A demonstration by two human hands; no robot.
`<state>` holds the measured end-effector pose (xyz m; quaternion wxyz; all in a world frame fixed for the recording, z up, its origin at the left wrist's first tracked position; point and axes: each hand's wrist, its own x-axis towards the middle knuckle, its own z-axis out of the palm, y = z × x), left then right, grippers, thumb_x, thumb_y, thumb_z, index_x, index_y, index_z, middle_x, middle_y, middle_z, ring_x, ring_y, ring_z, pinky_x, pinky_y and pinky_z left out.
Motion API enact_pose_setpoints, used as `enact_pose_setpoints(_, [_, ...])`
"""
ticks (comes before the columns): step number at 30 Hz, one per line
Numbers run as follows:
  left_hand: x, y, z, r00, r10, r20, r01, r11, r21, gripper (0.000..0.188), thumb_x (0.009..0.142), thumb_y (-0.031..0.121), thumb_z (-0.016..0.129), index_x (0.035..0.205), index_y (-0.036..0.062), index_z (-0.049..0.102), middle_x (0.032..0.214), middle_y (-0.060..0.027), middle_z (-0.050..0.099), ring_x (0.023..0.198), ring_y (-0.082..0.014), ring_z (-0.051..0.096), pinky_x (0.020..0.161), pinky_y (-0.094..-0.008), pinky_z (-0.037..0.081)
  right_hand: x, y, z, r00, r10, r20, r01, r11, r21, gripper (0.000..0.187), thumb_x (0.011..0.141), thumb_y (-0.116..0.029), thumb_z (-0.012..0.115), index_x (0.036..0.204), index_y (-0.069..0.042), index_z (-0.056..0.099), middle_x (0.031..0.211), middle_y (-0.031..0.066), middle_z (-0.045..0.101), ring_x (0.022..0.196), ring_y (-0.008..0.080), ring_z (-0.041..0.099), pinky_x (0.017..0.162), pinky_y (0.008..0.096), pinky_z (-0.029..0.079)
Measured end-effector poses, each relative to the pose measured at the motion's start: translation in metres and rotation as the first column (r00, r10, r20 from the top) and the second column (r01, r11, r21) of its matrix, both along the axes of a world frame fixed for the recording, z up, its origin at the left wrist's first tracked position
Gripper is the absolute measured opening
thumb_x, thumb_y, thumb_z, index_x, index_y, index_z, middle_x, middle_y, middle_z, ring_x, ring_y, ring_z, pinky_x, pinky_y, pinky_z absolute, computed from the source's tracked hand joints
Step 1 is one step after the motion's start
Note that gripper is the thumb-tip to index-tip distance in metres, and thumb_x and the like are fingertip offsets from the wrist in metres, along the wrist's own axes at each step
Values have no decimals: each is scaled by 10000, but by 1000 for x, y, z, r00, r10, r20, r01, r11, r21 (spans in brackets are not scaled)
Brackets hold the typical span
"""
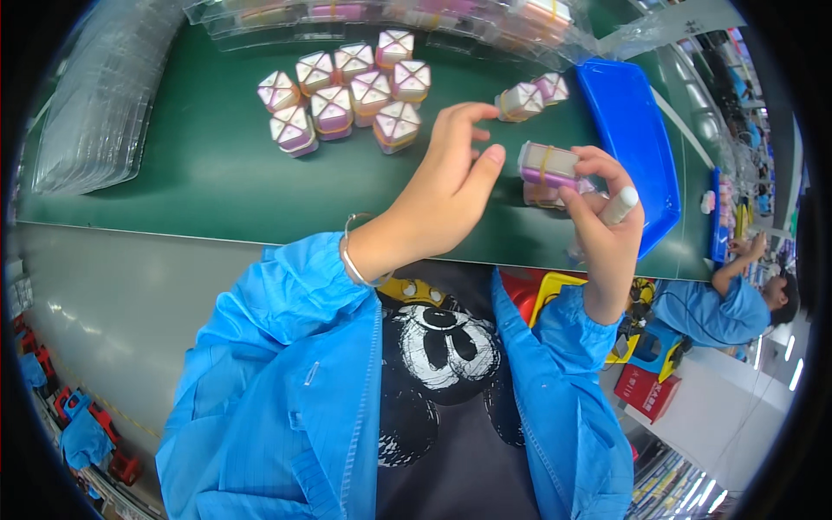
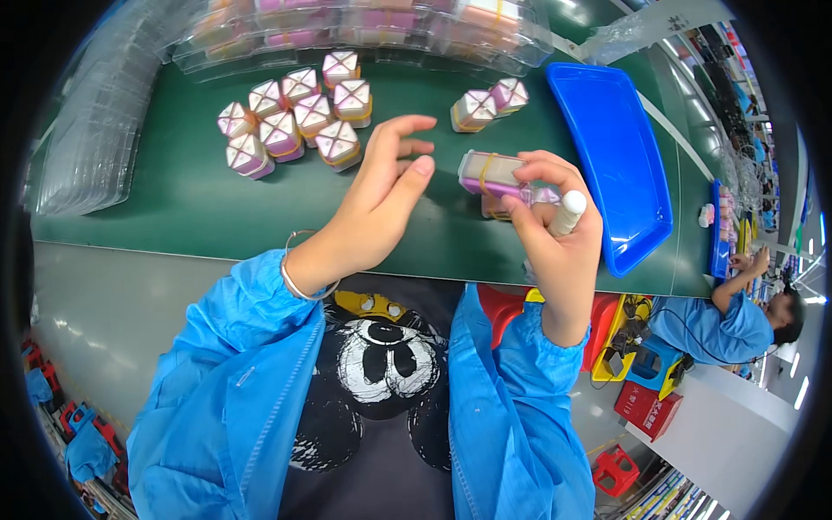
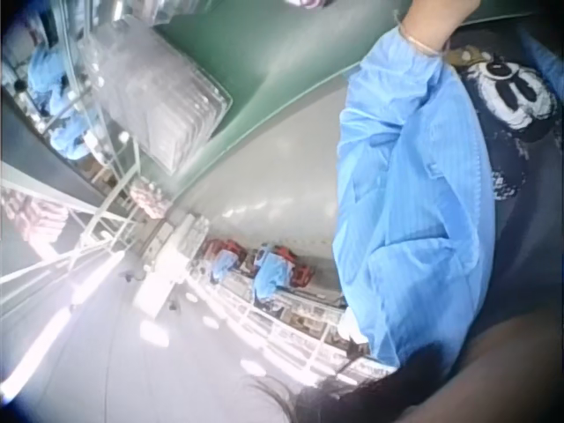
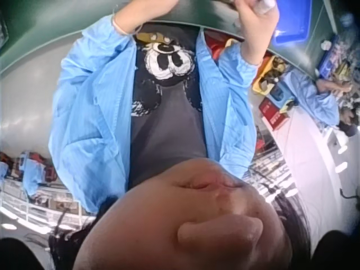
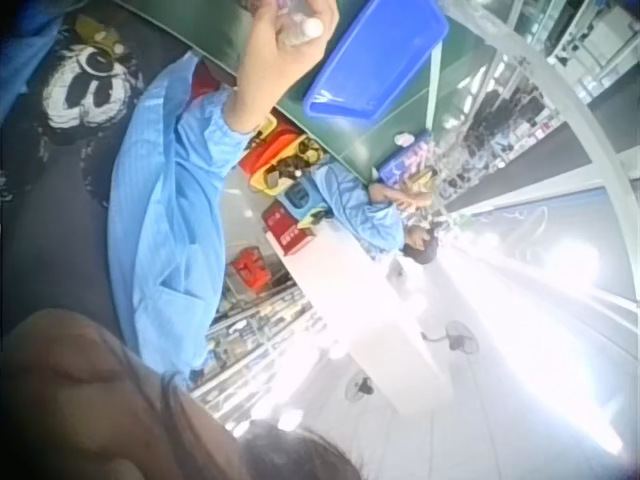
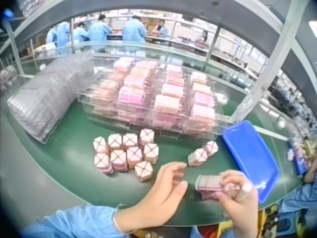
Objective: Assemble small cube-shaped puzzle objects on a production line and apply a substance using an applicator tool.
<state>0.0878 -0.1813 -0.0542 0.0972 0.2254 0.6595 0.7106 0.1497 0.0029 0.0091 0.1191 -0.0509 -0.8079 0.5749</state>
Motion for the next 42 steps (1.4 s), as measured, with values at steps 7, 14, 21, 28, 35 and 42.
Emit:
enact_pose_setpoints(7, [-43, 46, -26, 918, 165, -361, -229, 963, -143, 523, 913, 65, 532, 1383, -11, 317, 1370, -237, 389, 1303, -367, 403, 1089, -418, 327, -12, 3, -16, 997, -37, -70, 54, 965, 256, 184, 828, 46, 609, 993, -22, 657, 1213, 117, 573, 1002, 199, 613, 811, 294, 492])
enact_pose_setpoints(14, [-46, 41, -29, 939, 109, -327, -180, 964, -196, 515, 849, 102, 674, 1290, -9, 432, 1196, -192, 496, 1038, -343, 562, 899, -389, 468, -19, 3, -10, 993, -116, -15, 113, 916, 385, 174, 880, -42, 606, 1039, -21, 673, 1226, 147, 612, 1117, 255, 593, 924, 343, 462])
enact_pose_setpoints(21, [-8, 1, -4, 906, 33, -423, -179, 934, -310, 435, 821, 114, 717, 1176, 5, 492, 1228, -174, 504, 1061, -327, 576, 860, -380, 495, -8, -9, 15, 941, -215, -261, 209, 977, -50, 221, 974, -142, 530, 1104, 21, 603, 1153, 194, 629, 429, 50, 425, 390, 161, 259])
enact_pose_setpoints(28, [12, -24, -16, 972, -50, -231, -15, 961, -274, 504, 726, 162, 813, 1160, 58, 579, 972, -107, 665, 881, -275, 663, 769, -345, 531, -20, -41, 15, 794, -82, -602, -224, 882, -415, 485, 1035, -362, 342, 1308, 39, 368, 965, 248, 594, 375, 114, 429, 342, 211, 311])
enact_pose_setpoints(35, [13, -27, -17, 942, -74, -328, -40, 943, -329, 453, 705, 193, 825, 1098, 75, 634, 962, -96, 664, 834, -271, 659, 717, -353, 532, -28, -59, 5, 846, 140, -514, -331, 894, -302, 424, 1002, -292, 471, 1271, 33, 428, 866, 204, 610, 402, 77, 434, 382, 189, 312])
enact_pose_setpoints(42, [13, -29, -17, 928, -103, -357, -32, 935, -353, 411, 755, 243, 766, 1102, 103, 597, 925, -91, 630, 797, -304, 636, 671, -393, 510, -32, -65, -1, 838, 245, -488, -404, 879, -252, 410, 970, -287, 547, 1218, 33, 484, 775, 114, 615, 433, 36, 410, 405, 184, 281])
